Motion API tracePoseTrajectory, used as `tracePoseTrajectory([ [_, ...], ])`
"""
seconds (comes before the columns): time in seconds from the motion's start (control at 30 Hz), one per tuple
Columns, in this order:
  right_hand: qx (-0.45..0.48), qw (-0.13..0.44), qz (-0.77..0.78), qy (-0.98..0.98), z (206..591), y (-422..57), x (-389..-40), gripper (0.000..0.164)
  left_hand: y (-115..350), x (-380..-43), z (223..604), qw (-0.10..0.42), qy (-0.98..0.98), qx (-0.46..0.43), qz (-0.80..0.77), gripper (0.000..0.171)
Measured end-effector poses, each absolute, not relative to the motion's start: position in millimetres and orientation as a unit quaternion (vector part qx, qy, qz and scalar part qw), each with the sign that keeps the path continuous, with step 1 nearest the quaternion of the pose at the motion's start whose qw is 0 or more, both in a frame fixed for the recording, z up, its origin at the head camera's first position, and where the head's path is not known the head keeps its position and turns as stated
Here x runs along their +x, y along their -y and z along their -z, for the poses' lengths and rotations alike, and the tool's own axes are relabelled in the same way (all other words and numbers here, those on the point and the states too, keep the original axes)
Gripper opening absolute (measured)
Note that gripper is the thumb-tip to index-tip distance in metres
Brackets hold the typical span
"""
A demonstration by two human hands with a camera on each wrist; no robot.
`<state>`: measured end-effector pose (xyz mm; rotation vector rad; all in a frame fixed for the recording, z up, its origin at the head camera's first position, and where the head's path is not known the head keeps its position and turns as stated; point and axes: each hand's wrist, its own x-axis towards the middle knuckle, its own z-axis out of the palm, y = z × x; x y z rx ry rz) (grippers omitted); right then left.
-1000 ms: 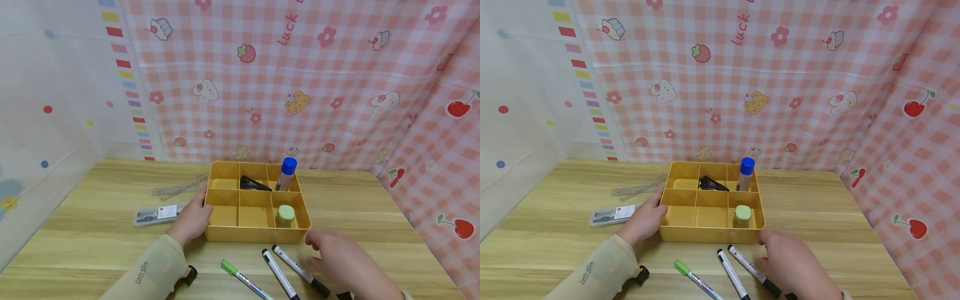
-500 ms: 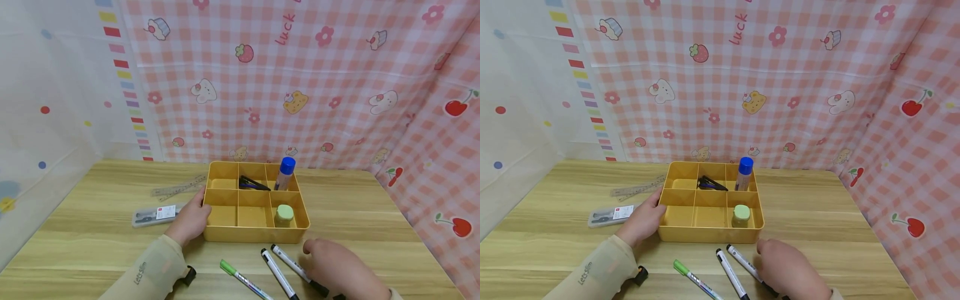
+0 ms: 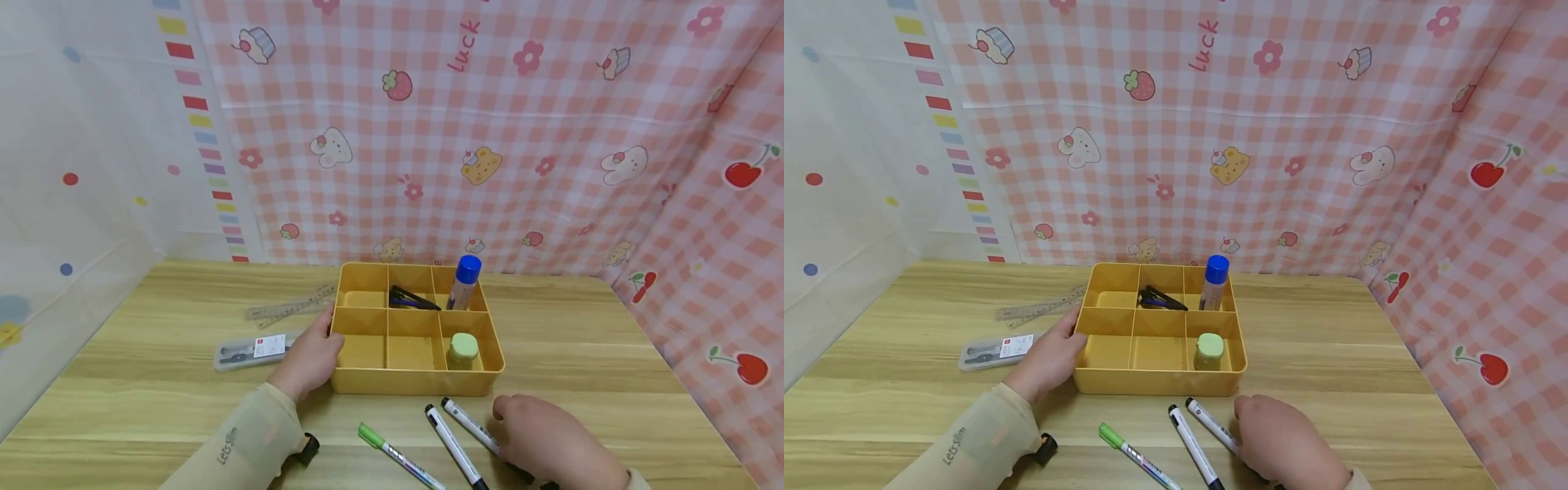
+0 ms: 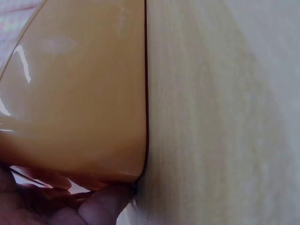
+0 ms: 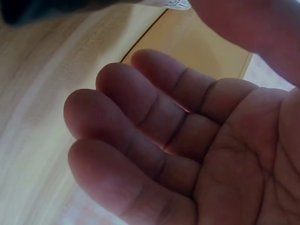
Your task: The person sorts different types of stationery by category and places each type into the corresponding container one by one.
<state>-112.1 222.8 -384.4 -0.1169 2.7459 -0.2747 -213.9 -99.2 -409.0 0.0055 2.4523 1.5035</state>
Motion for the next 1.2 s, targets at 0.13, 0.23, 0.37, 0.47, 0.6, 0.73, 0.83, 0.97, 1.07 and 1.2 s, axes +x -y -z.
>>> tracePoseTrajectory([
  [0.13,-0.040,0.191,0.090,-0.977,386.6,-223.2,-111.7,0.023,99.2,-214.3,409.2,0.130,-0.845,0.005,-0.518,0.067],
  [0.23,-0.042,0.191,0.087,-0.977,387.6,-222.5,-110.4,0.019,99.3,-214.7,410.0,0.128,-0.845,0.009,-0.519,0.067],
  [0.37,-0.045,0.190,0.088,-0.977,388.5,-220.9,-109.0,0.018,99.2,-214.9,410.5,0.125,-0.845,0.012,-0.520,0.067],
  [0.47,-0.042,0.198,0.088,-0.975,389.5,-219.5,-108.9,0.017,98.9,-214.7,410.0,0.124,-0.845,0.011,-0.520,0.067],
  [0.6,-0.039,0.208,0.091,-0.973,390.8,-218.3,-109.3,0.015,98.7,-214.3,409.2,0.126,-0.844,0.008,-0.521,0.067],
  [0.73,-0.041,0.203,0.093,-0.974,392.2,-218.3,-109.5,0.014,98.9,-213.9,408.4,0.128,-0.844,0.005,-0.520,0.067],
  [0.83,-0.041,0.204,0.092,-0.974,392.9,-218.3,-109.9,0.015,98.9,-213.9,408.3,0.129,-0.845,0.004,-0.518,0.067],
  [0.97,-0.043,0.200,0.089,-0.975,393.8,-218.5,-109.7,0.015,99.4,-214.2,409.0,0.130,-0.847,0.006,-0.516,0.067],
  [1.07,-0.043,0.197,0.089,-0.976,394.5,-218.8,-109.5,0.015,99.6,-214.6,409.7,0.131,-0.846,0.007,-0.516,0.067],
  [1.2,-0.043,0.200,0.087,-0.975,395.5,-218.8,-110.1,0.014,99.5,-214.6,409.8,0.132,-0.845,0.008,-0.518,0.067],
])
